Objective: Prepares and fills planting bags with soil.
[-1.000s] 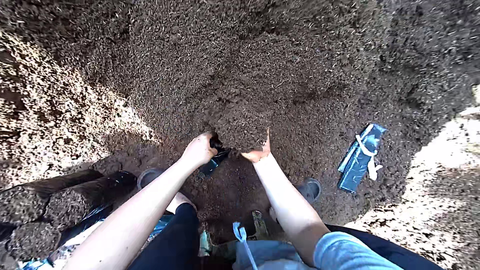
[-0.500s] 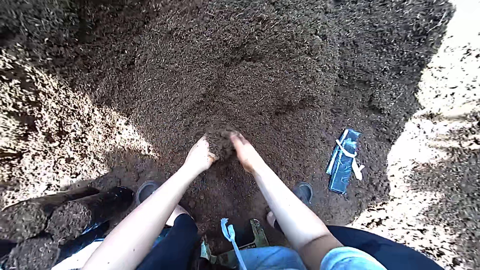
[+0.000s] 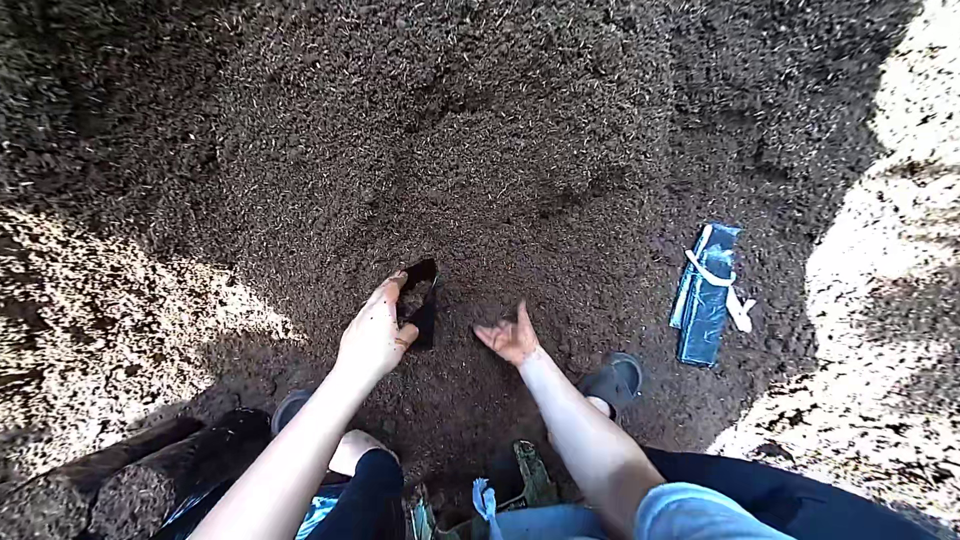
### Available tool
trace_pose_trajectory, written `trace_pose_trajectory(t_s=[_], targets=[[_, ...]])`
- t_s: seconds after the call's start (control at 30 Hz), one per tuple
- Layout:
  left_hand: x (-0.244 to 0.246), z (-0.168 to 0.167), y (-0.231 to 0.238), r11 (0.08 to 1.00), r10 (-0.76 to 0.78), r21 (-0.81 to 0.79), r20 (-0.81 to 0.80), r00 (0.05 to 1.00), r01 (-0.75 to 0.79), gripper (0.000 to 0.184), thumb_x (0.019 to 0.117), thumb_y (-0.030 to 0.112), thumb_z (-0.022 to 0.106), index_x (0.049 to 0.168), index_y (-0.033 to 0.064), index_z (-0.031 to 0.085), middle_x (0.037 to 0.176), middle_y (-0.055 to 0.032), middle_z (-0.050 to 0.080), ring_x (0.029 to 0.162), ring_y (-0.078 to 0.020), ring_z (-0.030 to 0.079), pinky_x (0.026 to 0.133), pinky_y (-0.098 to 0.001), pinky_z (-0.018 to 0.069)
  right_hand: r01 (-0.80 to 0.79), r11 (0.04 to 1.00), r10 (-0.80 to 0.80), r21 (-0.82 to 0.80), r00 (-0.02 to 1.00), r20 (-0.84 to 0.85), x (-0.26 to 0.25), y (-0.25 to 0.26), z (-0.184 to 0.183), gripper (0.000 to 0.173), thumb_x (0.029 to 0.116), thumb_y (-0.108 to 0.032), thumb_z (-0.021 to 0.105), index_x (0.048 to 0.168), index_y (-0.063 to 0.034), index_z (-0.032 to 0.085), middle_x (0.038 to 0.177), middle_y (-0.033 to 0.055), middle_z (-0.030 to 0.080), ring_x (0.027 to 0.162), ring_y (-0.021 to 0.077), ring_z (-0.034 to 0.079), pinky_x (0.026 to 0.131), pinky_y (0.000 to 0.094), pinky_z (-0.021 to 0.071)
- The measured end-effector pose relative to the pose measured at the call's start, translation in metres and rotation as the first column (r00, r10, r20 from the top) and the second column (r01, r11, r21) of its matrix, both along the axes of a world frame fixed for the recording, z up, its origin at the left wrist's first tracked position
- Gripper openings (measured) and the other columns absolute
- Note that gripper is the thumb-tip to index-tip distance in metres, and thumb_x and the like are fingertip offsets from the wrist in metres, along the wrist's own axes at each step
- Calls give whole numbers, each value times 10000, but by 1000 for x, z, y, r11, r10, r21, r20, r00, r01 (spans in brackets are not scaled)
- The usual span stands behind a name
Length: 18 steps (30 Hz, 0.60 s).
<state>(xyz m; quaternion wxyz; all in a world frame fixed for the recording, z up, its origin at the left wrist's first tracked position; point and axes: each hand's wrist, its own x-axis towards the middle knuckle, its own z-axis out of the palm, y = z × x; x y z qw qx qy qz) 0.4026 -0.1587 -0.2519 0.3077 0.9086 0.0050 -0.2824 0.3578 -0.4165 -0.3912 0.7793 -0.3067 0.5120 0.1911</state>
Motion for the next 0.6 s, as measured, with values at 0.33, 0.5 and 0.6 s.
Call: trace_pose_trajectory(t_s=[0.33, 0.5, 0.6], targets=[[30, -6, 4, 1000, -16, -15, -57, 998, 15, 312, 1061, 251, 581, 1319, 114, 690, 1246, -203, 700, 1152, -403, 670, 982, -665, 483, 267, 919, -360, 289, 868, 343, 98, 30, -23, 879, 887, -878, 130, 1394, -263, 502, 1292, 88, 639, 1193, 302, 614, 908, 612, 528], [24, 2, 5, 986, 49, -146, -231, 972, -84, 590, 977, 118, 692, 1530, 104, 487, 1100, -242, 685, 881, -342, 660, 847, -556, 528, 211, 956, -275, 202, 885, 376, 81, 21, 2, 795, 962, -791, 122, 1357, -217, 505, 1193, 87, 657, 1092, 256, 645, 859, 515, 561], [14, -2, 0, 967, 96, -206, -248, 964, -150, 696, 961, 150, 696, 1586, 106, 393, 1029, -221, 673, 799, -292, 627, 814, -509, 528, 81, 976, -163, 200, 887, 432, 75, 23, 39, 775, 952, -808, 151, 1223, -228, 587, 1032, 55, 714, 929, 207, 706, 724, 438, 607]])
